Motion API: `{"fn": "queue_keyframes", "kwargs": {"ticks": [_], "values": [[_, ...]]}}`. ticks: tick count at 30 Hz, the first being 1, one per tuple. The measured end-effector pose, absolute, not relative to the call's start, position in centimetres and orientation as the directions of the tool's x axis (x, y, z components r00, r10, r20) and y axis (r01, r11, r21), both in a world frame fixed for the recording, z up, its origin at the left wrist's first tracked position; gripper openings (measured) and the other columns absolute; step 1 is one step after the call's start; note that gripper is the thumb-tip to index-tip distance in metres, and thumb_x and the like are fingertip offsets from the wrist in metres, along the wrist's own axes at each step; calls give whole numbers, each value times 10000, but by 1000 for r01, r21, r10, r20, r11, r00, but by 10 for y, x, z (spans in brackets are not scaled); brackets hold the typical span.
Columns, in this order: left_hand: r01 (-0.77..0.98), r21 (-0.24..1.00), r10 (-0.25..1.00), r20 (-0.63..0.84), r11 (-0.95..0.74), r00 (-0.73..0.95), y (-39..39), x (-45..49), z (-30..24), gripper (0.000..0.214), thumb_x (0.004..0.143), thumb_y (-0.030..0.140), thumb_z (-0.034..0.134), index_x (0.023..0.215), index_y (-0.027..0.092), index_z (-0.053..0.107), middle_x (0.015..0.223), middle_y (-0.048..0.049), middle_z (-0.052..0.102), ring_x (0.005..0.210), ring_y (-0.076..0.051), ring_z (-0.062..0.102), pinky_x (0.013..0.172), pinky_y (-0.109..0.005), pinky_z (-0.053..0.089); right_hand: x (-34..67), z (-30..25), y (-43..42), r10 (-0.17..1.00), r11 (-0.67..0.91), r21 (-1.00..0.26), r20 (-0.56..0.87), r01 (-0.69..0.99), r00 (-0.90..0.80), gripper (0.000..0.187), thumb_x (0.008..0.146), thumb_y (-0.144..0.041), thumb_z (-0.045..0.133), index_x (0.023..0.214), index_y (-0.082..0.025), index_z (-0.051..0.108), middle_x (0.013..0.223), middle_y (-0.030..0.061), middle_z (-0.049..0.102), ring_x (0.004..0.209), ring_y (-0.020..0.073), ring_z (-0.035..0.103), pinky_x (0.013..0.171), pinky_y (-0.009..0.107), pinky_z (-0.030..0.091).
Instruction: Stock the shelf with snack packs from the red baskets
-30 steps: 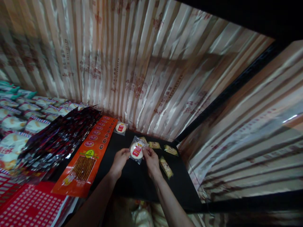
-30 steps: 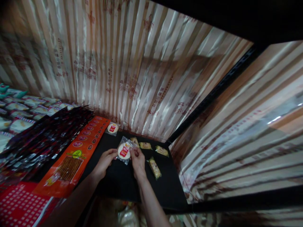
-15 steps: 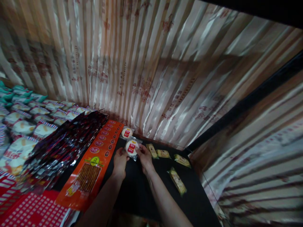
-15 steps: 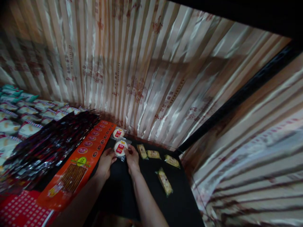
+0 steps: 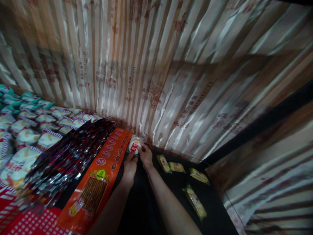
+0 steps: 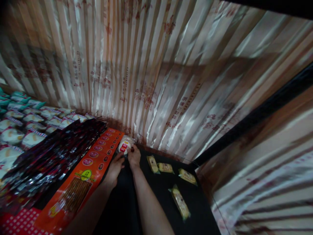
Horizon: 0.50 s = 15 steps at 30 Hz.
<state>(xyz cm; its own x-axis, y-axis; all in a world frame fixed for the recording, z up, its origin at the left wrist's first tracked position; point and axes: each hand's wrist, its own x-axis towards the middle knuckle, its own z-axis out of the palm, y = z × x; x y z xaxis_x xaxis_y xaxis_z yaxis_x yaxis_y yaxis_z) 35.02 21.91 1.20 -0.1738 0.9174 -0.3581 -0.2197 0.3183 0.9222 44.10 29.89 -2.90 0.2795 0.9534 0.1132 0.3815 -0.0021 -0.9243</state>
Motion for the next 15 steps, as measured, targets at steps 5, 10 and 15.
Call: {"fn": "queue_keyframes", "kwargs": {"ticks": [5, 10, 15], "values": [[-223, 915, 915, -373, 336, -156, 224, 350, 13, 444, 803, 179, 424, 1239, 216, 496, 1409, -43, 407, 1172, -183, 490, 747, -221, 476, 438, -25, 301, 948, -76, -848, 101, 525, 301, 276, 680, -305, 606, 944, -227, 615, 684, -23, 646, 653, 162, 614, 641, 271, 458], [-234, 906, 908, -392, 353, -147, 228, 350, 13, 448, 787, 164, 427, 1226, 196, 509, 1429, -49, 378, 1215, -198, 453, 788, -255, 473, 436, -19, 294, 943, -151, -761, 80, 631, 322, 240, 732, -331, 573, 948, -227, 571, 772, 23, 675, 723, 187, 630, 632, 281, 430], [-182, 927, 918, -359, 329, -170, 231, 348, 3, 384, 774, 210, 463, 1141, 218, 576, 1394, -42, 431, 1199, -219, 473, 805, -294, 469, 435, -18, 291, 942, -169, -723, 80, 670, 325, 188, 759, -364, 546, 894, -233, 553, 800, 42, 674, 751, 200, 629, 647, 289, 424]]}}
